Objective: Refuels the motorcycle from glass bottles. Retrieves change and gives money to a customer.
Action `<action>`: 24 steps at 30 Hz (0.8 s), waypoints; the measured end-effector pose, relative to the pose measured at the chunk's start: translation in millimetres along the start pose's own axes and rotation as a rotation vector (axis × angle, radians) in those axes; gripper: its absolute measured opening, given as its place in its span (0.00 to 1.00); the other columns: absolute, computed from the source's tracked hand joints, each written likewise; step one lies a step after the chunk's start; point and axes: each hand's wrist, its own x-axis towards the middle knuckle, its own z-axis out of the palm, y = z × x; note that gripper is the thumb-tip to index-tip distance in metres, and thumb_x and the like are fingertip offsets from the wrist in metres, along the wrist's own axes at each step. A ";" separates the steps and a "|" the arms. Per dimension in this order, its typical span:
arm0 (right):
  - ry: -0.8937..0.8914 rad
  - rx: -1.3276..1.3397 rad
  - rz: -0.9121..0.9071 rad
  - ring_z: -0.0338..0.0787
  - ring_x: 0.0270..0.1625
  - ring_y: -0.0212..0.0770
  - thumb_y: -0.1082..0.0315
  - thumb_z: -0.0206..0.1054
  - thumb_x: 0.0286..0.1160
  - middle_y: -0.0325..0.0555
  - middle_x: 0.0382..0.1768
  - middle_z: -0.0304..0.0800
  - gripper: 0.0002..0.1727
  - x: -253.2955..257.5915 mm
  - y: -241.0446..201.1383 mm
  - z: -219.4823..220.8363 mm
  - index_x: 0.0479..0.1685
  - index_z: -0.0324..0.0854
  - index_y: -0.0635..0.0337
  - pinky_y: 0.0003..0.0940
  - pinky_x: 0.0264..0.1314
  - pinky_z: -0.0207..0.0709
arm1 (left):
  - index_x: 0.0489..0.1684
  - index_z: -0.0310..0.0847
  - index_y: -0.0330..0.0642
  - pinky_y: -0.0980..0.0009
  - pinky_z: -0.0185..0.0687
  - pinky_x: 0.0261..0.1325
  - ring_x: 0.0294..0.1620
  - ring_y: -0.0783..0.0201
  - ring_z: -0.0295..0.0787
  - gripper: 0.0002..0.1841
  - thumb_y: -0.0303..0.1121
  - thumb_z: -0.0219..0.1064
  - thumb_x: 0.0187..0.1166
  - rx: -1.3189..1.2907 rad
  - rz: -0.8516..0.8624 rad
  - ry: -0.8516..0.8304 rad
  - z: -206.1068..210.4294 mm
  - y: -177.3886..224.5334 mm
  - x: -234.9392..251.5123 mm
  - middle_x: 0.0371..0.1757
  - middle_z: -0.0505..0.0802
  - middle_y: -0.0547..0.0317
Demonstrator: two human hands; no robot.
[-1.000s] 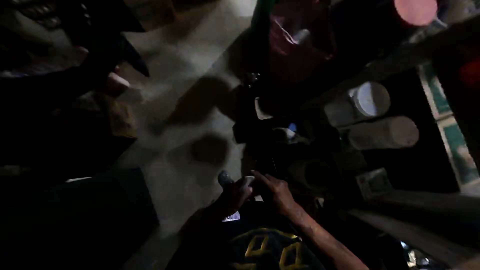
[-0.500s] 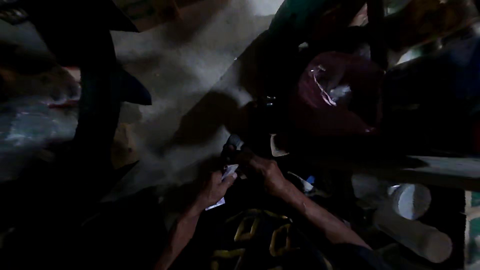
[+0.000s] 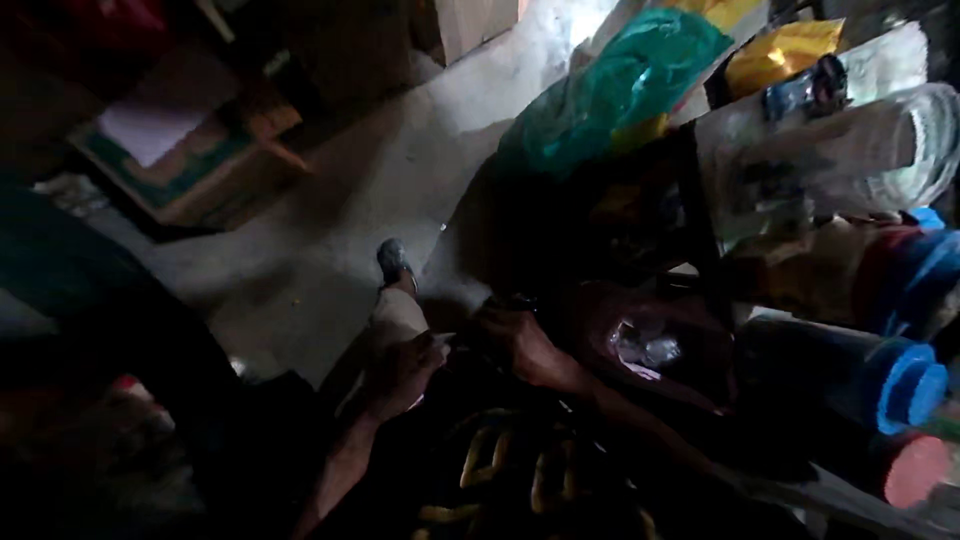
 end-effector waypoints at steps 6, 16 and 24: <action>0.061 0.210 0.283 0.94 0.43 0.45 0.70 0.72 0.75 0.51 0.42 0.94 0.08 117.2 33.1 -95.8 0.46 0.91 0.64 0.45 0.49 0.88 | 0.63 0.86 0.34 0.59 0.83 0.64 0.52 0.60 0.91 0.18 0.40 0.62 0.89 0.163 -0.075 -0.410 -126.1 129.6 141.1 0.52 0.94 0.47; 0.746 -0.075 0.393 0.90 0.29 0.42 0.64 0.70 0.79 0.53 0.32 0.92 0.14 257.3 198.8 -269.7 0.57 0.92 0.58 0.36 0.35 0.86 | 0.57 0.86 0.33 0.78 0.83 0.50 0.41 0.79 0.87 0.16 0.38 0.60 0.88 0.134 0.159 -0.549 -169.9 310.4 463.9 0.42 0.93 0.59; 0.830 -0.058 0.369 0.88 0.32 0.35 0.67 0.71 0.78 0.50 0.34 0.93 0.16 373.8 315.2 -510.7 0.60 0.88 0.66 0.30 0.41 0.86 | 0.53 0.88 0.34 0.77 0.89 0.52 0.42 0.79 0.92 0.14 0.35 0.59 0.88 -0.017 0.271 -0.629 -196.0 512.1 681.3 0.41 0.95 0.65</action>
